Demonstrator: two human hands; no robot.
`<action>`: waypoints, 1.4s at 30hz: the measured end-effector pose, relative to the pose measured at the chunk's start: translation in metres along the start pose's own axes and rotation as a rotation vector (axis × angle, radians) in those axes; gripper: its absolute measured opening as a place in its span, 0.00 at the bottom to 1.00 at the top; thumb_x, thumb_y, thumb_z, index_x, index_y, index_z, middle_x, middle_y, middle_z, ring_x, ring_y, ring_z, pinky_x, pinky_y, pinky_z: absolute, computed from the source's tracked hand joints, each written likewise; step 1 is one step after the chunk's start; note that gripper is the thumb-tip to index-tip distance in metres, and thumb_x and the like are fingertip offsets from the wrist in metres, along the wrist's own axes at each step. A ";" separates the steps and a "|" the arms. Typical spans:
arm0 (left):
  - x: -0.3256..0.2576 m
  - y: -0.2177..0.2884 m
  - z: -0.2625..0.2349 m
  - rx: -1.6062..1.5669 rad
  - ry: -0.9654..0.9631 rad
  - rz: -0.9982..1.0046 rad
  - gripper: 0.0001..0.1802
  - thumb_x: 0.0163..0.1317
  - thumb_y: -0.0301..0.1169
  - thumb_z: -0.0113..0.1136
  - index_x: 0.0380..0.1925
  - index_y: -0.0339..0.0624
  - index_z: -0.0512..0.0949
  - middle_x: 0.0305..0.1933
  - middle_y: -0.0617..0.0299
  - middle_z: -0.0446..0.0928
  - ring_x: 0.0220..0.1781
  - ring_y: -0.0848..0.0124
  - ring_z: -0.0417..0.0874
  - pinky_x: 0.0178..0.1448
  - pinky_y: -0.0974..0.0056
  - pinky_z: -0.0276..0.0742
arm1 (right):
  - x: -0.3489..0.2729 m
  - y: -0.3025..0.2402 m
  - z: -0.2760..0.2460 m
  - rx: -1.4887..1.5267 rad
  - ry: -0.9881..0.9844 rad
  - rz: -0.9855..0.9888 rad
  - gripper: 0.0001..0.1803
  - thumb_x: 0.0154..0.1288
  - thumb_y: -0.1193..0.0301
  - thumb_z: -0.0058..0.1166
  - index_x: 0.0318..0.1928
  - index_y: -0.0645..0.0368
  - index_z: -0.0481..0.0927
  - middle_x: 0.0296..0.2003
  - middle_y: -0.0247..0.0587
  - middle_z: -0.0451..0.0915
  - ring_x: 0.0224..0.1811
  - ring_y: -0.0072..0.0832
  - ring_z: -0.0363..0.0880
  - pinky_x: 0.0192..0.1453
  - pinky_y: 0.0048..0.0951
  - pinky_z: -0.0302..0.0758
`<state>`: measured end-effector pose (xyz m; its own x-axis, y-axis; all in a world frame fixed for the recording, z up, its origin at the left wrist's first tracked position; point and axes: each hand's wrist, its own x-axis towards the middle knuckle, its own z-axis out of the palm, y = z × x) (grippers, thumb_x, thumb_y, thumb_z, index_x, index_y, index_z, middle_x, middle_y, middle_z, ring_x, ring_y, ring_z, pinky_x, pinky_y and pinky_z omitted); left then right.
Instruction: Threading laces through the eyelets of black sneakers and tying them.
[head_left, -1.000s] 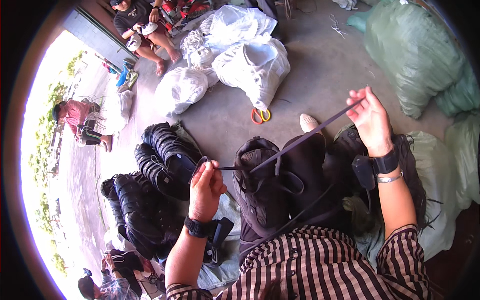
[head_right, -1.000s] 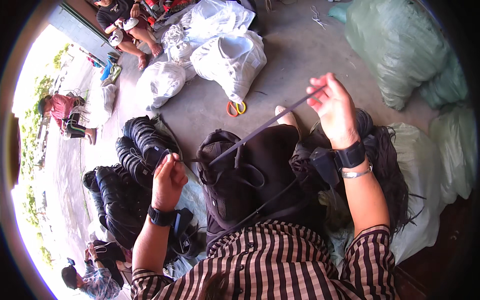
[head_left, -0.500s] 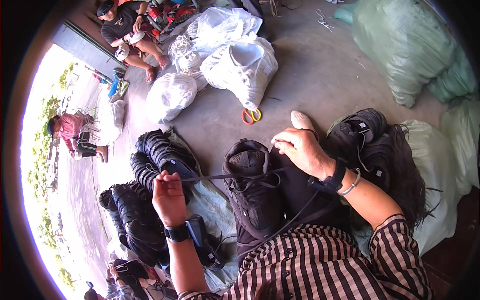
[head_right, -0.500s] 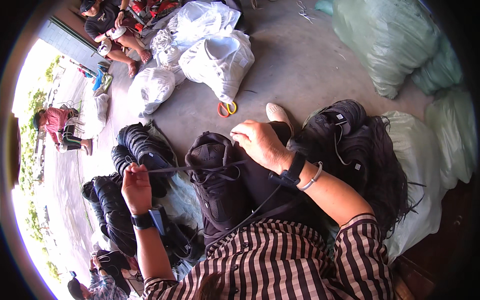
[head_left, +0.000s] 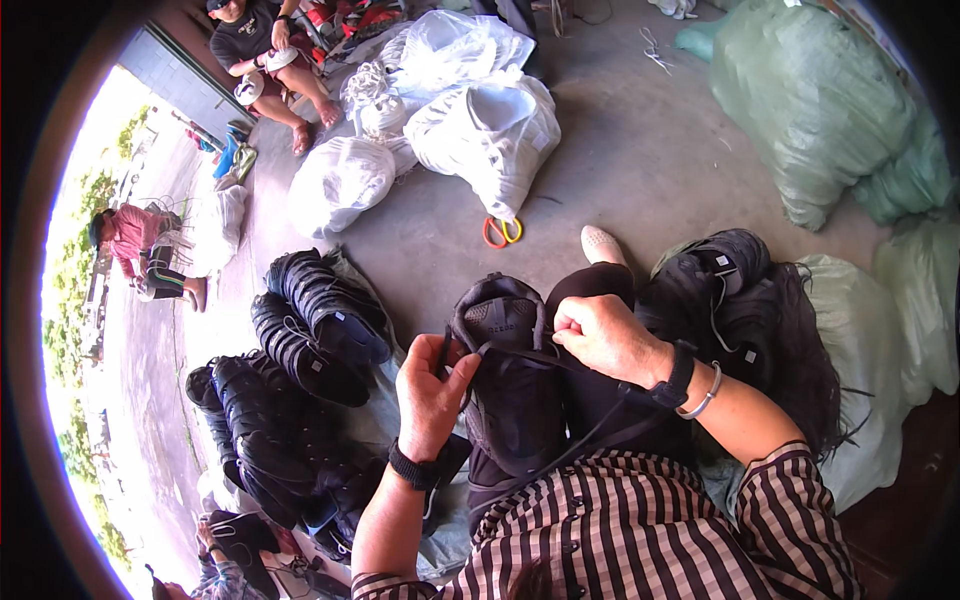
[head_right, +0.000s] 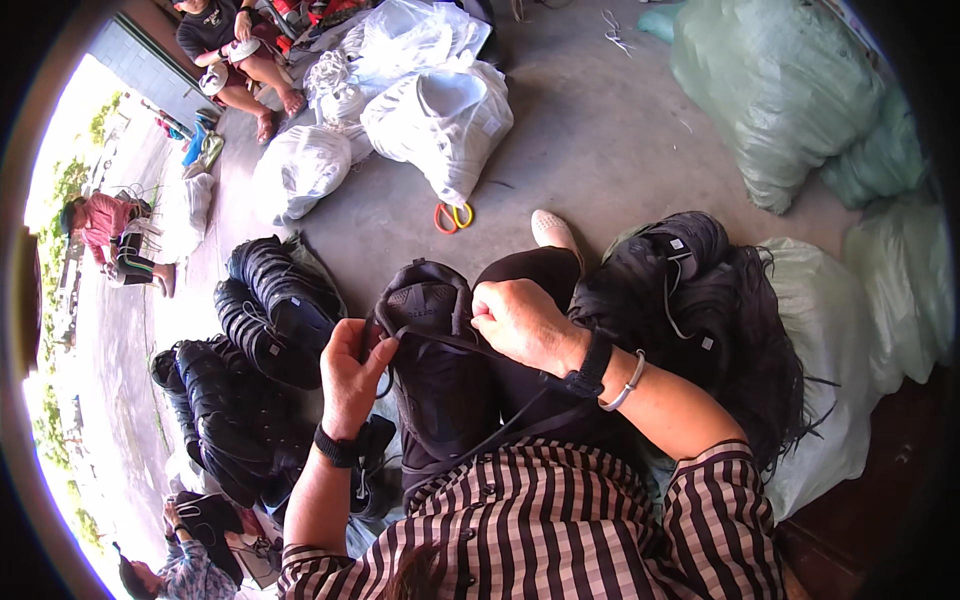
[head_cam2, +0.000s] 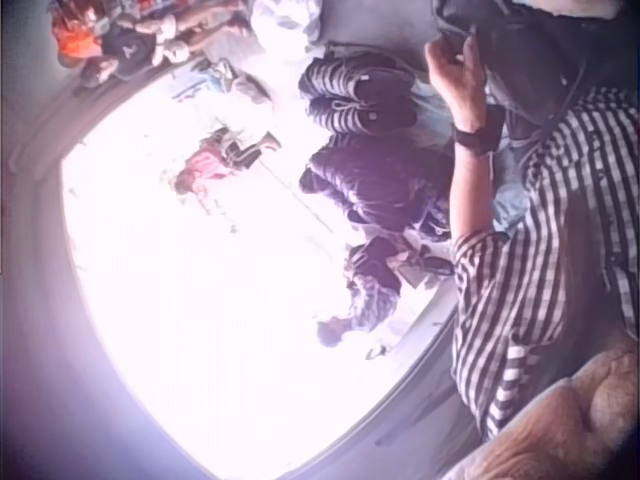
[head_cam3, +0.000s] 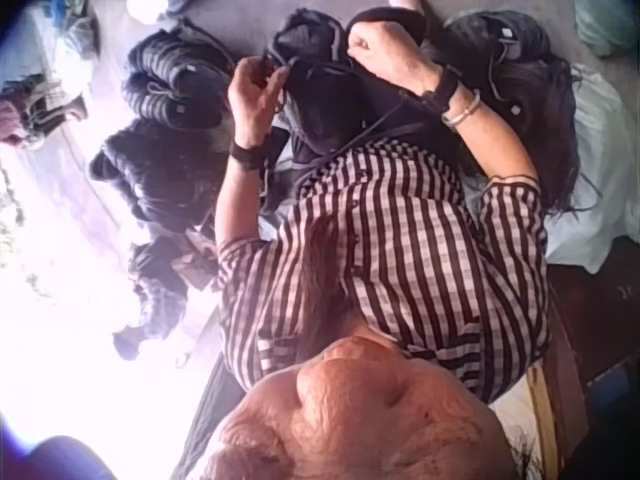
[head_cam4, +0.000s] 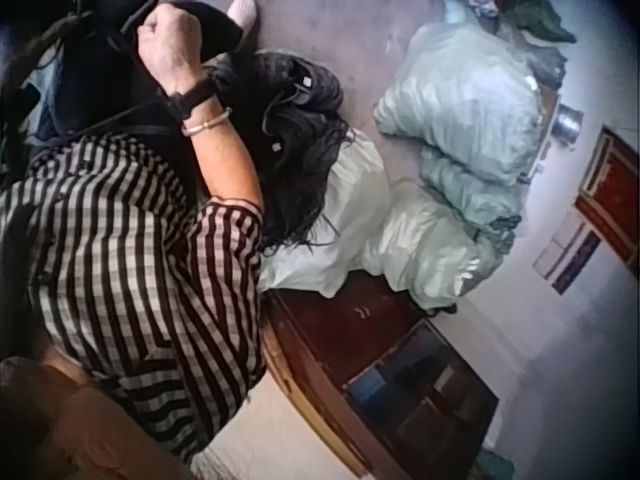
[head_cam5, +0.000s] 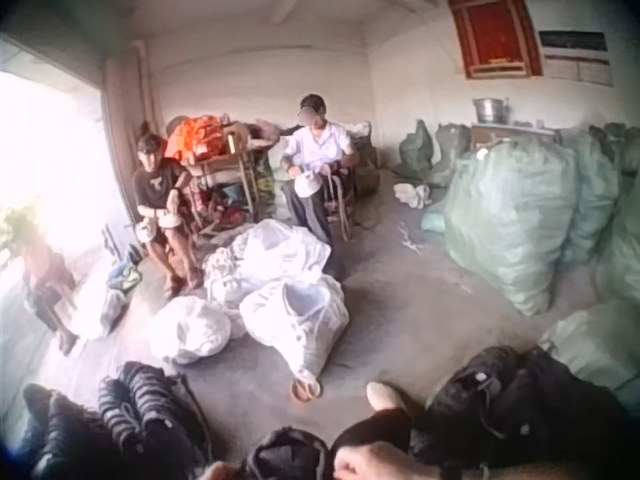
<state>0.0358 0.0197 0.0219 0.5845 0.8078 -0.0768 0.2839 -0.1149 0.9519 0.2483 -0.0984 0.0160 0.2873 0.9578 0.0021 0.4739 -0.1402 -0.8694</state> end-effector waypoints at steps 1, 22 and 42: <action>-0.002 0.002 0.001 0.008 -0.007 0.019 0.14 0.56 0.27 0.66 0.37 0.34 0.71 0.32 0.66 0.75 0.34 0.81 0.72 0.41 0.75 0.70 | 0.001 0.000 0.001 -0.045 0.002 -0.032 0.06 0.54 0.74 0.58 0.25 0.63 0.75 0.21 0.51 0.77 0.28 0.47 0.79 0.31 0.38 0.73; 0.004 0.020 -0.056 -0.412 0.067 -0.101 0.15 0.71 0.41 0.46 0.28 0.45 0.71 0.17 0.72 0.62 0.15 0.82 0.56 0.19 0.74 0.52 | 0.008 -0.010 -0.008 0.046 -0.157 0.151 0.06 0.55 0.74 0.56 0.27 0.64 0.76 0.21 0.50 0.78 0.26 0.44 0.80 0.32 0.37 0.74; 0.014 0.001 -0.055 -0.213 0.115 0.067 0.09 0.68 0.29 0.51 0.45 0.39 0.75 0.35 0.61 0.81 0.28 0.83 0.72 0.34 0.77 0.68 | 0.005 0.003 0.009 -0.173 -0.004 -0.079 0.07 0.57 0.71 0.55 0.27 0.59 0.73 0.20 0.46 0.76 0.27 0.45 0.79 0.30 0.41 0.73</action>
<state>0.0029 0.0629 0.0383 0.5031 0.8642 0.0114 0.0733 -0.0558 0.9957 0.2430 -0.0918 0.0091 0.2407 0.9684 0.0647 0.6306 -0.1053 -0.7690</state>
